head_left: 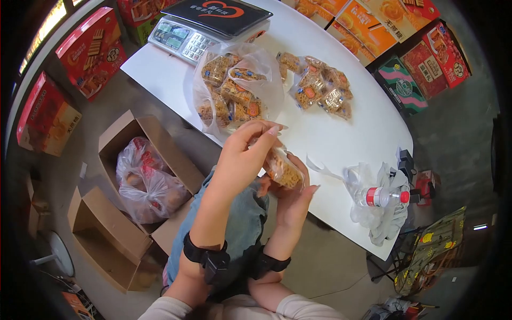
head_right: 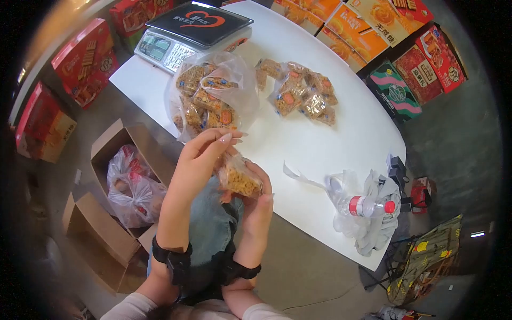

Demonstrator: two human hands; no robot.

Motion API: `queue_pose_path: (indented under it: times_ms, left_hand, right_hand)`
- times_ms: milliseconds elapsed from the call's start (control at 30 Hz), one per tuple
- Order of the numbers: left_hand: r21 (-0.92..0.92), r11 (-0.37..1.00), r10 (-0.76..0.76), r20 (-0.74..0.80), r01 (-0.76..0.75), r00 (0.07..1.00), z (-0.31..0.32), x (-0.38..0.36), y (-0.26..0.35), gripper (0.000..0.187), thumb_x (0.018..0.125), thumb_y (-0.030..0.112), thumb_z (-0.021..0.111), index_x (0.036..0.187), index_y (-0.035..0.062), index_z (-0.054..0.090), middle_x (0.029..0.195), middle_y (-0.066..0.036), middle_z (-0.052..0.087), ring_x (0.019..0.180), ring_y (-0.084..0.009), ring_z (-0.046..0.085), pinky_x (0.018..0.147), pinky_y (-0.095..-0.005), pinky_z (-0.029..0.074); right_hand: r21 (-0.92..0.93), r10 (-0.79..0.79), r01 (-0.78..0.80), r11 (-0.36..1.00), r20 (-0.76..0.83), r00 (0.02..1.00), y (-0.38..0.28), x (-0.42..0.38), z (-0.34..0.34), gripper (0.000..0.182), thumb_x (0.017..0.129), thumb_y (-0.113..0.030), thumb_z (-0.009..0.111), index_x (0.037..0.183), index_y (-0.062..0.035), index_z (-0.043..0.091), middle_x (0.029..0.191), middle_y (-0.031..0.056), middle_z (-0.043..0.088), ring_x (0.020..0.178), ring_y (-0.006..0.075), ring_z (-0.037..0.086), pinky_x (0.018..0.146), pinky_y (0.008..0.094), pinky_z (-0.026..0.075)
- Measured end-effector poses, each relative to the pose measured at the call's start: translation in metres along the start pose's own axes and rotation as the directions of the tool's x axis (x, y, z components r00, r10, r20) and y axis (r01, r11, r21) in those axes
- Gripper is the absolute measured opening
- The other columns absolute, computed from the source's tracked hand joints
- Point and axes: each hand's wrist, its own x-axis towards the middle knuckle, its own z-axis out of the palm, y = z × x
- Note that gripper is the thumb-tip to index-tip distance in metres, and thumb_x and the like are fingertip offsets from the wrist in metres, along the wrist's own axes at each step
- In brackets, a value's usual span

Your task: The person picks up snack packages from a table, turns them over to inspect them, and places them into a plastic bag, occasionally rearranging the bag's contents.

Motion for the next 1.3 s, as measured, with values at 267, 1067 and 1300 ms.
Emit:
queue_pose_path:
  times_ms: [267, 1067, 1300]
  left_hand:
    - [0.074, 0.997, 0.027, 0.103, -0.034, 0.994, 0.003, -0.002, -0.006, 0.023, 0.088, 0.014, 0.051, 0.106, -0.0007, 0.055, 0.094, -0.005, 0.061, 0.088, -0.0097, 0.054, 0.079, -0.0235, 0.042]
    - [0.373, 0.920, 0.135, -0.009, -0.122, 0.991, 0.012, -0.012, 0.009, 0.038, 0.077, 0.011, 0.064, 0.111, -0.0005, 0.053, 0.078, -0.004, 0.056, 0.078, -0.0103, 0.052, 0.071, -0.0236, 0.042]
    - [0.271, 0.951, 0.144, 0.036, -0.149, 0.989, 0.013, -0.014, 0.014, 0.037, 0.073, 0.007, 0.065, 0.108, 0.0012, 0.057, 0.081, -0.002, 0.055, 0.079, -0.0083, 0.049, 0.074, -0.0222, 0.040]
  right_hand:
    - [-0.073, -0.175, 0.165, 0.984, -0.162, 0.971, 0.008, -0.007, -0.010, 0.044, 0.086, -0.038, 0.047, 0.109, -0.0003, 0.048, 0.112, 0.0154, 0.052, 0.105, 0.0241, 0.050, 0.090, 0.0366, 0.040]
    - [-0.292, -0.318, 0.218, 0.931, -0.361, 0.877, 0.003, -0.002, 0.004, 0.056, 0.085, -0.025, 0.043, 0.133, 0.0006, 0.031, 0.127, 0.0143, 0.045, 0.106, 0.0224, 0.052, 0.089, 0.0326, 0.043]
    - [-0.199, -0.236, 0.169, 0.965, -0.382, 0.894, 0.009, -0.004, -0.014, 0.050, 0.083, -0.026, 0.050, 0.123, 0.0034, 0.043, 0.116, 0.0132, 0.053, 0.109, 0.0226, 0.051, 0.094, 0.0340, 0.038]
